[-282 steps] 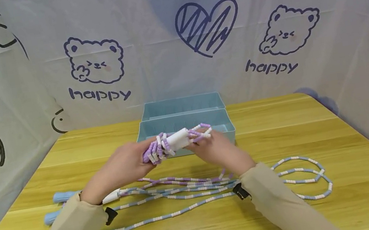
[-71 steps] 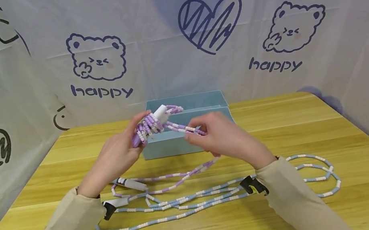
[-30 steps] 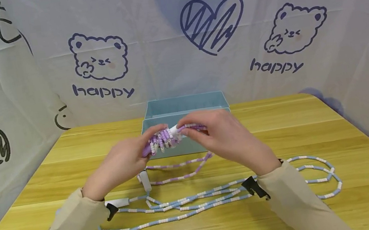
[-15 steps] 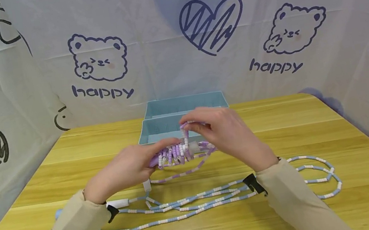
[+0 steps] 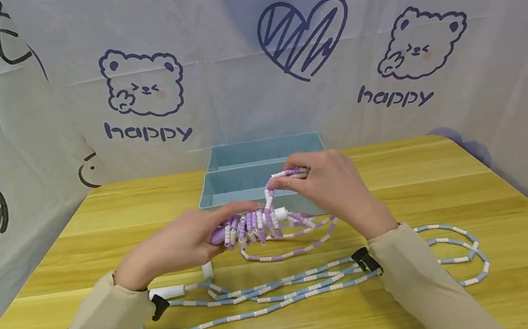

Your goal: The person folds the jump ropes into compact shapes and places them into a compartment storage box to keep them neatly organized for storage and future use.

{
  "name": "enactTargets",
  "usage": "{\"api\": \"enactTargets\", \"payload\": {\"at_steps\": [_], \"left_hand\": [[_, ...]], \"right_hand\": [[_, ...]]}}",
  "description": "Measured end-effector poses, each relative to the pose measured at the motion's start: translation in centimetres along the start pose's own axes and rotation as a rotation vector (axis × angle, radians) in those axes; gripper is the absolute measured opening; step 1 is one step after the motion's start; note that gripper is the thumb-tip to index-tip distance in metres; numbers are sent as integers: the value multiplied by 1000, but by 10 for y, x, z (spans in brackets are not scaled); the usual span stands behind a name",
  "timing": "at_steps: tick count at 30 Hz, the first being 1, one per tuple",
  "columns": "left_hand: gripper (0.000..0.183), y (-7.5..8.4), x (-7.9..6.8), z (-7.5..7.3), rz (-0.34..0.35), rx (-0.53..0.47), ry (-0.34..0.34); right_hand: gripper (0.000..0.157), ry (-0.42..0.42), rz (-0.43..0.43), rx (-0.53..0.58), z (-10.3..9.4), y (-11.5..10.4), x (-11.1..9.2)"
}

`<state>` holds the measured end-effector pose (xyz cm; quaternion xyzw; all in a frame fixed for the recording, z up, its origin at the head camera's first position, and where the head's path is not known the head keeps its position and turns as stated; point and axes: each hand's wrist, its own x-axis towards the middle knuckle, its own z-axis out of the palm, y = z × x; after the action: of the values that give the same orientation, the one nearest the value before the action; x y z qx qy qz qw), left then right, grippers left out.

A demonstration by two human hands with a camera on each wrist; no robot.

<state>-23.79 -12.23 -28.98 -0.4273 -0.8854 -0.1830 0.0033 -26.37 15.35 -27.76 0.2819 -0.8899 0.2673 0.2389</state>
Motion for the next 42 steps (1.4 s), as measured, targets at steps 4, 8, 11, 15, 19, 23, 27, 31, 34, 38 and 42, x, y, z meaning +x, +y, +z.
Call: {"api": "enactTargets", "payload": {"at_steps": [4, 8, 11, 15, 19, 23, 27, 31, 34, 38, 42], "left_hand": [[79, 0, 0, -1, -18, -91, 5], [81, -1, 0, -2, -36, -226, 17], [84, -2, 0, -3, -39, -331, 46], [85, -3, 1, -5, -71, -479, 87], [85, -4, 2, -7, -124, -570, 131], [85, -5, 4, -8, -175, -544, 173], [85, -6, 6, -8, -214, -438, 213], [85, -9, 6, -8, -231, -283, 248], [84, -10, 5, -7, -244, -207, 258], [82, -12, 5, -6, -257, -140, 253], [83, -15, 4, -4, -279, -38, 251]], "right_hand": [[33, -36, 20, 11, 4, 1, 2], [32, -112, -22, 68, 8, 4, 2], [25, -164, -69, 113, 11, 6, 1], [27, -222, -75, 131, 15, 7, -1], [21, -352, 3, 156, 22, 2, 0], [31, -446, -3, 146, 28, -2, 3], [29, -497, -1, 105, 26, -7, 5], [34, -534, -9, 94, 22, -13, 4], [18, -539, -28, 105, 18, -17, 5], [14, -553, -33, 118, 14, -20, 5], [17, -552, -33, 107, 11, -23, 4]]}}
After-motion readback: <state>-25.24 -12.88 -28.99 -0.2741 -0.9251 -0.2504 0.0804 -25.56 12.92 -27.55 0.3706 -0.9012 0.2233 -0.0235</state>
